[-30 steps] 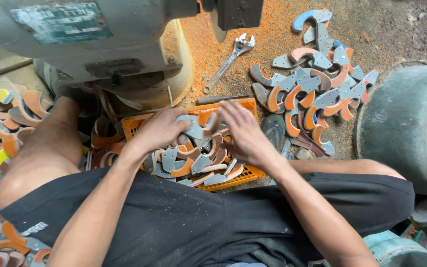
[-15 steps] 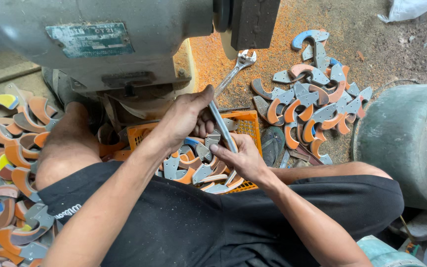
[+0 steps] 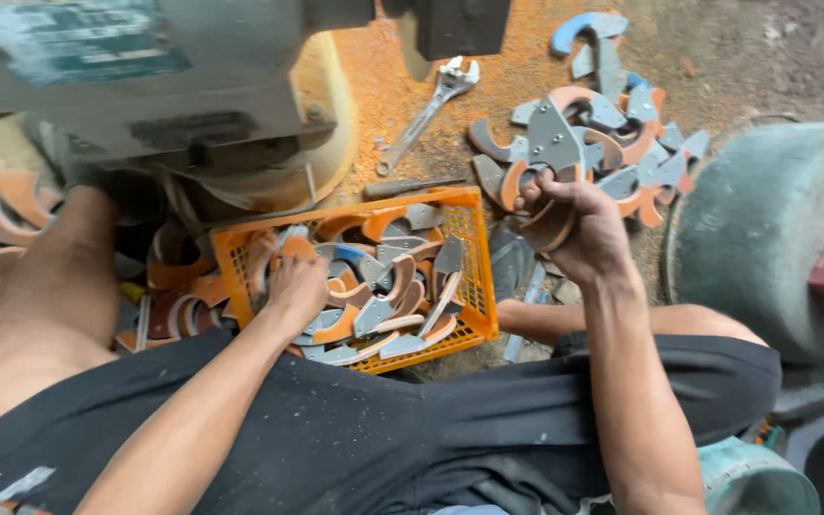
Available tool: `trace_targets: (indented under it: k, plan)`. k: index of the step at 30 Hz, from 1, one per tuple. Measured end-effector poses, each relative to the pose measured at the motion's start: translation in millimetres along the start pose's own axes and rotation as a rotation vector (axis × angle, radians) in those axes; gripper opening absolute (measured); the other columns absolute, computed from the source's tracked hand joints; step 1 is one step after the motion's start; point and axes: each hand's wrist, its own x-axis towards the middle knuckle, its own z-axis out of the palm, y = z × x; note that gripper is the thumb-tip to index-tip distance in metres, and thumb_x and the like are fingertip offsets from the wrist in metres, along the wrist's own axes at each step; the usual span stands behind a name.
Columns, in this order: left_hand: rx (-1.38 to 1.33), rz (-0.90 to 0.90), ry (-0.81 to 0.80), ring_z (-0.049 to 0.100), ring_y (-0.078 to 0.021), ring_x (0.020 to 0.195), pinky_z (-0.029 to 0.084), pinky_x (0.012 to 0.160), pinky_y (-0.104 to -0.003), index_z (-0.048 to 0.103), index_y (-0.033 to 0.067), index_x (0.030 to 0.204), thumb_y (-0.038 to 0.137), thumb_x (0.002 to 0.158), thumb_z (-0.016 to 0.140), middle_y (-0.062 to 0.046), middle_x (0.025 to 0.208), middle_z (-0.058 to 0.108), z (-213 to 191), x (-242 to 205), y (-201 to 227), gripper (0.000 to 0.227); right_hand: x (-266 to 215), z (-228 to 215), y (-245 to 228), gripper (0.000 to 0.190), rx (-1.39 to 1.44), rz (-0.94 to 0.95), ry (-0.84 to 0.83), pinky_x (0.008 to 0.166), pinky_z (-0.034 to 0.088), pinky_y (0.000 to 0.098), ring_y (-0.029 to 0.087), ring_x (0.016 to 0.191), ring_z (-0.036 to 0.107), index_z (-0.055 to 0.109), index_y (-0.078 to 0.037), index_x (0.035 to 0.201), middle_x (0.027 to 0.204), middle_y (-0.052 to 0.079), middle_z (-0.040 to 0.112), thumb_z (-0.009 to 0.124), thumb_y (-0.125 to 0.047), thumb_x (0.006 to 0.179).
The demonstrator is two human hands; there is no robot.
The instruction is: The person sits on the floor and repeatedly grinds the edges of curved metal climbing claws against a bench grinder. They pick each claw from a nearby orange crate, press it against the spinning wheel, and return it to the crate.
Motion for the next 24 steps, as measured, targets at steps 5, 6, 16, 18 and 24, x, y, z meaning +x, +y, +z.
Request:
trace_targets:
  k: [5,6,16,18,24]
  plan:
    - [0.186,0.013,-0.146,0.056,-0.0388,0.119,0.049,0.095,-0.052,0.05,-0.0007,0.126,0.02,0.075,0.076,-0.024,0.123,0.061,14,-13,11,0.061,-8,-7,6,0.011,0.087,-0.057,-0.195,0.081,0.057,0.0427,0.02,0.088,0.065,0.059,-0.004,0.102,0.09,0.007,0.064,0.062,-0.013,0.096]
    - [0.217,0.036,-0.132,0.057,-0.038,0.117,0.049,0.094,-0.052,0.048,-0.0007,0.128,0.015,0.078,0.073,-0.025,0.121,0.062,15,-15,13,0.058,-9,-8,6,0.013,0.054,-0.057,-0.14,0.078,0.057,0.0418,0.02,0.085,0.065,0.059,-0.004,0.101,0.088,0.007,0.064,0.063,-0.014,0.094]
    - [0.223,0.067,-0.082,0.059,-0.0399,0.11,0.052,0.09,-0.05,0.045,0.0036,0.132,0.002,0.074,0.066,-0.023,0.115,0.063,42,-11,9,0.062,-12,-3,9,0.032,-0.631,-0.338,0.188,0.065,0.047,0.025,0.011,0.076,0.062,0.064,-0.001,0.117,0.085,0.003,0.064,0.074,-0.013,0.089]
    - [0.044,0.045,-0.027,0.06,-0.0428,0.104,0.053,0.086,-0.051,0.05,0.0006,0.126,0.01,0.08,0.065,-0.026,0.11,0.064,41,-7,9,0.049,-10,-6,9,0.035,-0.673,-0.352,0.216,0.069,0.049,0.025,0.01,0.078,0.063,0.063,-0.001,0.119,0.087,0.003,0.066,0.075,-0.014,0.089]
    - [-0.478,-0.318,-0.232,0.073,-0.0324,0.076,0.059,0.075,-0.046,0.054,0.0027,0.141,0.021,0.092,0.055,-0.021,0.09,0.074,10,7,14,0.052,-3,-31,9,0.047,-0.856,-0.377,0.203,0.088,0.05,0.0299,0.013,0.097,0.064,0.062,0.001,0.128,0.105,0.002,0.07,0.078,-0.016,0.087]
